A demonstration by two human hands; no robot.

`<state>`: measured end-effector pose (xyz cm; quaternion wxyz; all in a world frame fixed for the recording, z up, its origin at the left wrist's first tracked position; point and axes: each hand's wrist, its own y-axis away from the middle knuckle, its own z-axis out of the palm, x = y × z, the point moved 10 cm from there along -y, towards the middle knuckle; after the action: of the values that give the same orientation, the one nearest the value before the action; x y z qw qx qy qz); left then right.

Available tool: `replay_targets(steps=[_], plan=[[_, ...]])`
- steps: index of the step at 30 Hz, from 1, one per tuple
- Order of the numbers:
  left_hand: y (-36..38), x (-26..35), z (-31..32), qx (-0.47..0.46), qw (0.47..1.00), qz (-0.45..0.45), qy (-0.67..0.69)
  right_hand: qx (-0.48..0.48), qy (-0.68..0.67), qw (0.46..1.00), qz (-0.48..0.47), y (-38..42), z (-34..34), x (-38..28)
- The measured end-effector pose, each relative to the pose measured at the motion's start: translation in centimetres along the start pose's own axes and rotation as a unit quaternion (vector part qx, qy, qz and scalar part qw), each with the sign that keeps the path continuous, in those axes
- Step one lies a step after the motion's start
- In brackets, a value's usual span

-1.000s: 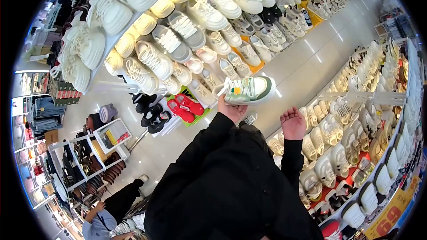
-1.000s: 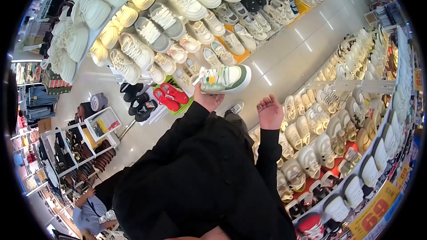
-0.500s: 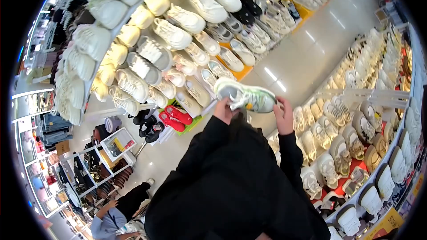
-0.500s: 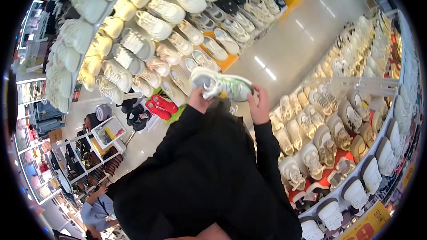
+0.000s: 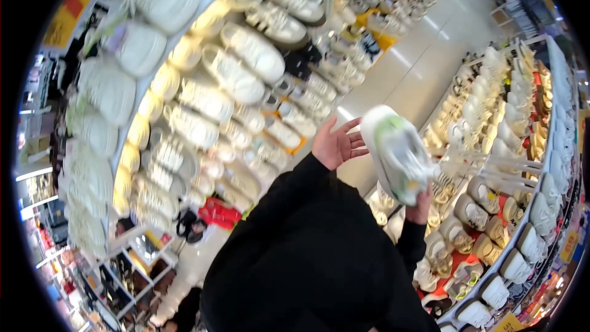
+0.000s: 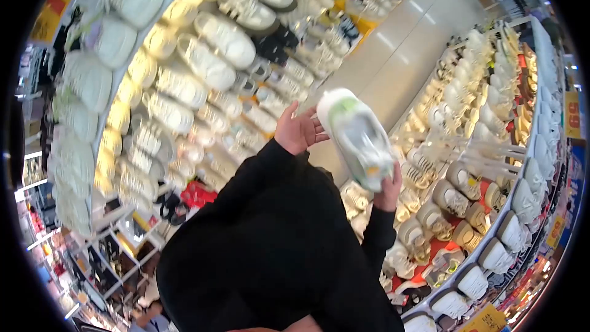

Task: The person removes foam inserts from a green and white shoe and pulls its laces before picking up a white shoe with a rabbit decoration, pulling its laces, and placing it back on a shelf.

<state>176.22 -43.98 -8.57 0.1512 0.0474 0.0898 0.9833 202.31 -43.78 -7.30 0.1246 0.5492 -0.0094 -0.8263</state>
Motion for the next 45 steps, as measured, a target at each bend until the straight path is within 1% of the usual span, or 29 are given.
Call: replay_targets(steps=[1, 2, 4, 7, 9, 11, 12, 13, 15, 17, 18, 19, 20, 21, 22, 25, 27, 28, 29, 30, 31, 33, 34, 36, 40, 41, 42, 44, 45], plan=[[-2.4, 1.8, 1.2, -0.006, 1.000, 0.020, -0.002, -0.011, -0.042, 0.999, -0.009, -0.5, 0.2, -1.7], [-4.2, 2.8, 2.0, -0.004, 0.999, 0.037, 0.001, -0.022, -0.137, 0.990, -0.003, -0.8, -3.6, -0.3], [-7.0, 4.6, 4.1, -0.029, 0.998, 0.054, 0.011, -0.029, -0.182, 0.982, 0.029, -0.6, -7.2, 2.4], [-10.5, 6.0, 8.8, -0.077, 0.994, 0.057, 0.060, -0.031, -0.035, 0.996, 0.082, -3.8, -5.9, 4.7], [-12.2, 6.0, 11.7, -0.096, 0.993, 0.056, 0.047, -0.032, 0.067, 0.990, 0.120, -6.9, -4.4, 6.2], [-13.8, 4.8, 13.3, -0.110, 0.988, 0.018, 0.106, -0.106, 0.133, 0.985, -0.031, -10.1, 6.2, -0.8], [-14.6, 5.2, 12.5, -0.094, 0.995, 0.018, 0.022, -0.065, 0.056, 0.996, 0.029, -11.2, 5.4, 1.5], [-15.8, 5.5, 9.8, -0.048, 0.998, 0.022, 0.043, -0.024, -0.023, 0.995, 0.091, -11.7, 4.2, 4.0], [-17.2, 6.9, 5.3, -0.006, 0.996, 0.088, -0.006, -0.024, 0.013, 0.992, 0.123, -13.5, 4.2, 3.8], [-18.0, 8.5, 5.3, -0.010, 0.983, 0.182, -0.014, -0.027, 0.034, 0.986, 0.161, -15.8, 3.7, 3.9], [-18.6, 9.1, 4.3, 0.021, 0.974, 0.217, -0.055, -0.033, 0.048, 0.981, 0.182, -17.2, 3.3, 3.7], [-19.1, 10.2, 4.8, 0.065, 0.929, 0.279, -0.233, -0.041, 0.063, 0.976, 0.203, -18.8, 2.8, 3.5], [-20.9, 9.7, 4.9, 0.060, 0.943, 0.267, -0.190, -0.034, 0.101, 0.976, 0.192, -20.7, 1.9, 3.2], [-22.4, 9.7, 3.9, 0.067, 0.940, 0.274, -0.190, -0.051, 0.111, 0.966, 0.226, -22.5, 1.3, 2.9], [-24.0, 9.7, 3.4, 0.075, 0.938, 0.280, -0.191, -0.080, 0.135, 0.964, 0.216, -24.6, 0.4, 2.2], [-28.9, 9.6, 4.8, 0.139, 0.857, 0.305, -0.391, -0.106, 0.138, 0.958, 0.226, -30.0, -2.2, -2.4], [-32.8, 8.9, 5.8, 0.135, 0.889, 0.299, -0.319, -0.089, 0.092, 0.967, 0.221, -33.2, -3.9, -4.9], [-34.8, 8.6, 7.4, 0.134, 0.848, 0.292, -0.422, -0.075, 0.061, 0.974, 0.206, -35.0, -5.1, -5.9], [-37.1, 7.5, 7.1, 0.091, 0.914, 0.270, -0.288, -0.058, 0.032, 0.979, 0.192, -36.5, -6.4, -6.9], [-39.4, 6.3, 6.7, 0.057, 0.958, 0.243, -0.143, -0.007, 0.013, 0.987, 0.159, -38.5, -8.4, -7.0], [-40.9, 4.8, 6.7, 0.066, 0.972, 0.203, -0.100, 0.026, 0.005, 0.987, 0.160, -39.6, -10.2, -7.4], [-44.1, 2.0, 7.3, 0.090, 0.989, 0.119, -0.015, 0.061, 0.086, 0.993, 0.054, -42.1, -13.3, -9.9], [-45.2, 1.3, 10.7, -0.003, 0.992, 0.105, 0.075, 0.080, 0.101, 0.991, 0.021, -42.9, -14.0, -11.8], [-47.9, -1.0, 12.6, -0.089, 0.987, 0.030, 0.131, 0.128, 0.131, 0.982, -0.042, -44.3, -15.0, -15.2], [-51.6, -4.6, 13.7, 0.040, 0.999, -0.014, 0.016, 0.234, 0.131, 0.960, -0.084, -47.2, -18.7, -16.7], [-52.6, -4.2, 9.2, 0.129, 0.991, -0.006, -0.045, 0.241, 0.149, 0.955, -0.087, -48.1, -19.3, -16.9], [-53.9, -4.5, 7.5, 0.108, 0.993, -0.021, -0.044, 0.253, 0.136, 0.954, -0.091, -48.9, -19.9, -16.9], [-56.2, -5.5, 7.7, 0.086, 0.989, -0.092, -0.075, 0.279, 0.138, 0.944, -0.107, -50.4, -20.8, -17.4], [-56.8, -6.2, 9.6, 0.081, 0.980, -0.148, -0.107, 0.291, 0.145, 0.939, -0.109, -51.3, -21.4, -17.7]])
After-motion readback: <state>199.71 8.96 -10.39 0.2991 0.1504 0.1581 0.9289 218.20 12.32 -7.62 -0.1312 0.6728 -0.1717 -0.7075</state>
